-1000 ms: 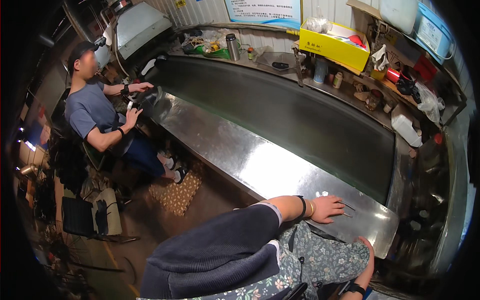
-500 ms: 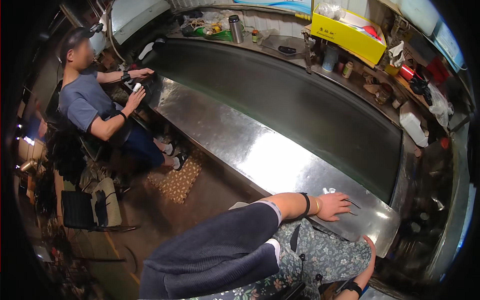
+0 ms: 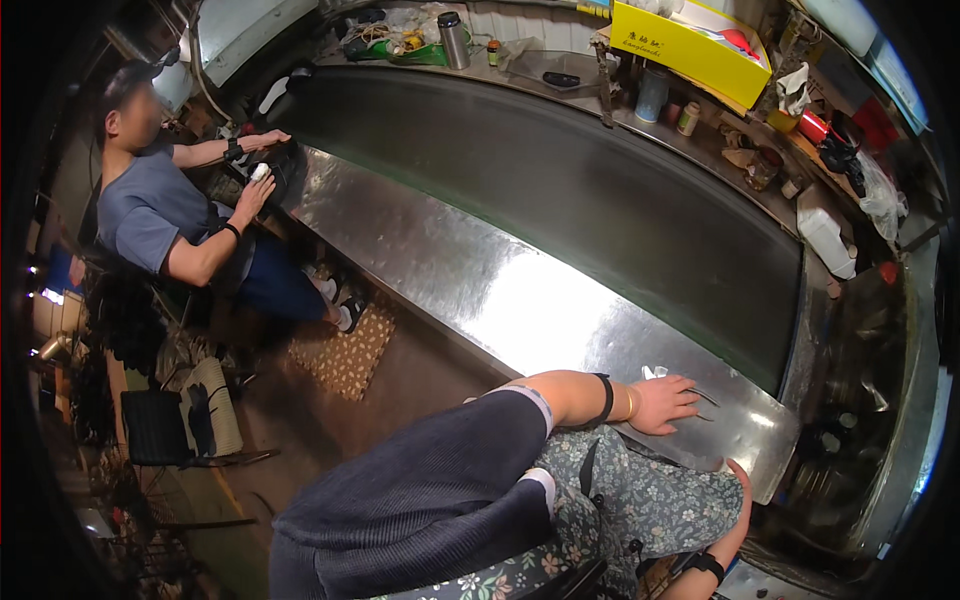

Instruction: Assembling and inspecting shoe components at a manufacturing station.

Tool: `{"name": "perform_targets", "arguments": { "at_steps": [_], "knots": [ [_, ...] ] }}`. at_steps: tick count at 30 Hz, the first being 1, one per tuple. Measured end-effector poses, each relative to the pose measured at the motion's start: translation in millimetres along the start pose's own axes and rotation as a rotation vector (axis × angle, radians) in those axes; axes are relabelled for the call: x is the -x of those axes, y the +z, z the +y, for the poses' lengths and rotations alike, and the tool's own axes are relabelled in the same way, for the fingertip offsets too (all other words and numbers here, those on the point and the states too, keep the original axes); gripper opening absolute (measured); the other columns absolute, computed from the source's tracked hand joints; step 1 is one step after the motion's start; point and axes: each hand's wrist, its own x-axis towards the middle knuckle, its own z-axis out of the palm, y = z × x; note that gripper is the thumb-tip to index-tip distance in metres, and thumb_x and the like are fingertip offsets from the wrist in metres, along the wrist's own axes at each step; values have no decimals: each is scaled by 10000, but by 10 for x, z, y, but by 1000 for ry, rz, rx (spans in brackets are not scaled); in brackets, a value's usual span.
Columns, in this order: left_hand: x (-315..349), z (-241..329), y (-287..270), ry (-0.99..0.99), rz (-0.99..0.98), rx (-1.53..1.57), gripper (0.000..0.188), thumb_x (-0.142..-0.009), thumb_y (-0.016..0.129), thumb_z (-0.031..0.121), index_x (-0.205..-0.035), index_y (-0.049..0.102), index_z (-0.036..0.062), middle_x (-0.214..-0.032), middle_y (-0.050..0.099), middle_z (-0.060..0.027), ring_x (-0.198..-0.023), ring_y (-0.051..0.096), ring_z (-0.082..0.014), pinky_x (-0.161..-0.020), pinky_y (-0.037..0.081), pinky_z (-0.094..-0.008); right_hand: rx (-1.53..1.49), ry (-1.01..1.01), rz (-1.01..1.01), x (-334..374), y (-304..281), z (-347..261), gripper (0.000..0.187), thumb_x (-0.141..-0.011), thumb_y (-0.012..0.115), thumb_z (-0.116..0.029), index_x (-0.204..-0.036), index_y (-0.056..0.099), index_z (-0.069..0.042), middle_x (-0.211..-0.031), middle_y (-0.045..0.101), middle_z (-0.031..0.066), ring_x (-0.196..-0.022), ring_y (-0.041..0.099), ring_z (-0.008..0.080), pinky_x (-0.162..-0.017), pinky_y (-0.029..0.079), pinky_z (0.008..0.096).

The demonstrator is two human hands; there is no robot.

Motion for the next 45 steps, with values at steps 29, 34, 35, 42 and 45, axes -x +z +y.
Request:
{"name": "perform_targets", "arguments": {
  "at_steps": [29,34,35,42,45],
  "knots": [
    [-31,-16,34,-2,-4,-13,615,-830,638,397,-1331,524,58,-1415,486,-174,-1328,393,-399,-1091,336,-495,31,9,14,-20,-145,20,367,-994,401,-188,-1258,621,-60,-1067,640,78,-915,644,174,-835,532,292],
    [-21,-33,42,-4,-3,-10,612,-836,630,391,-1337,520,57,-1413,486,-176,-1332,389,-399,-1093,334,-495,12,-15,20,98,-29,-21,368,-996,395,-180,-1264,617,-59,-1059,632,75,-924,636,167,-840,527,286],
    [-7,-32,32,-12,-9,-4,611,-838,627,390,-1338,519,55,-1412,486,-176,-1333,388,-398,-1093,333,-495,24,-7,4,115,8,-43,369,-997,392,-177,-1264,617,-60,-1059,630,75,-928,634,164,-843,525,284],
    [6,14,20,1,-12,-15,608,-836,628,384,-1337,521,56,-1409,486,-181,-1329,393,-398,-1087,339,-497,-19,-74,17,61,-87,77,340,-993,411,-164,-1223,638,-55,-997,646,73,-858,646,170,-807,536,283],
    [-14,5,13,0,-16,-3,611,-837,628,386,-1339,518,57,-1409,485,-180,-1329,392,-398,-1085,341,-499,-10,-6,57,28,-79,26,334,-993,416,-162,-1216,640,-55,-973,651,70,-832,648,170,-781,540,284]
  ]
}}
